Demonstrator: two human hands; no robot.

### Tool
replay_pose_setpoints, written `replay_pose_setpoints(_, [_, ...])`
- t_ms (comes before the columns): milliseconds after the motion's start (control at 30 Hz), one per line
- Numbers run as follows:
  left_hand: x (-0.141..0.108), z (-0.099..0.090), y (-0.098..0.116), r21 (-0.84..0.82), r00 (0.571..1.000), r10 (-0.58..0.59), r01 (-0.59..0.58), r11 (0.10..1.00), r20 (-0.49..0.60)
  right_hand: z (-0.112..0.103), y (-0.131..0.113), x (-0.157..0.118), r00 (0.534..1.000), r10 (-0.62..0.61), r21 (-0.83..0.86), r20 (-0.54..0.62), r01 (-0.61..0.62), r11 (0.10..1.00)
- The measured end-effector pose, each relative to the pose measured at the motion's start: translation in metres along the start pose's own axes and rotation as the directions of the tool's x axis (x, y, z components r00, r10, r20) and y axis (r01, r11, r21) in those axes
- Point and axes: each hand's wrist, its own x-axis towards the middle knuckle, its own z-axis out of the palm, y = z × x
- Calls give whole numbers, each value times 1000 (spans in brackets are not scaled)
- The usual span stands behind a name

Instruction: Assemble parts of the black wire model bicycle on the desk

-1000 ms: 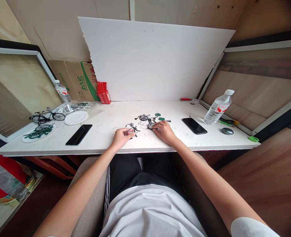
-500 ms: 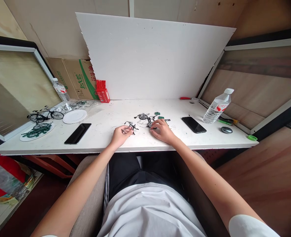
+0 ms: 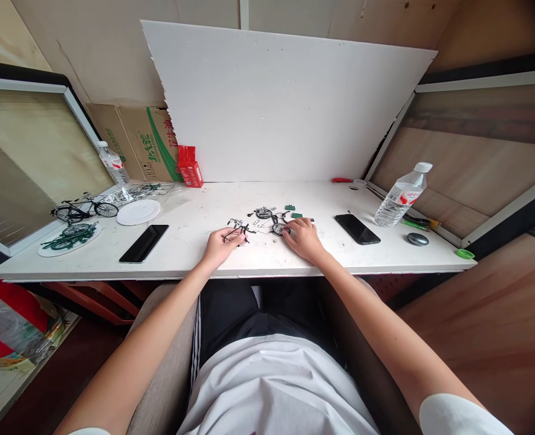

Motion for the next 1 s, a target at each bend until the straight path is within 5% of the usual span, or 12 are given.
replay_pose_setpoints(267, [-4,-1,12,-150,997,-69,63,987,-41,4,7,1,997,-12,77,70,6,997])
replay_pose_setpoints(767, [-1,-2,2,-97,997,-58,54,994,-47,-2,4,0,988,-134,276,-75,150,949])
replay_pose_setpoints(1000, [1,-5,0,-102,993,-71,61,993,-100,-7,-16,2,986,82,546,-143,9,838])
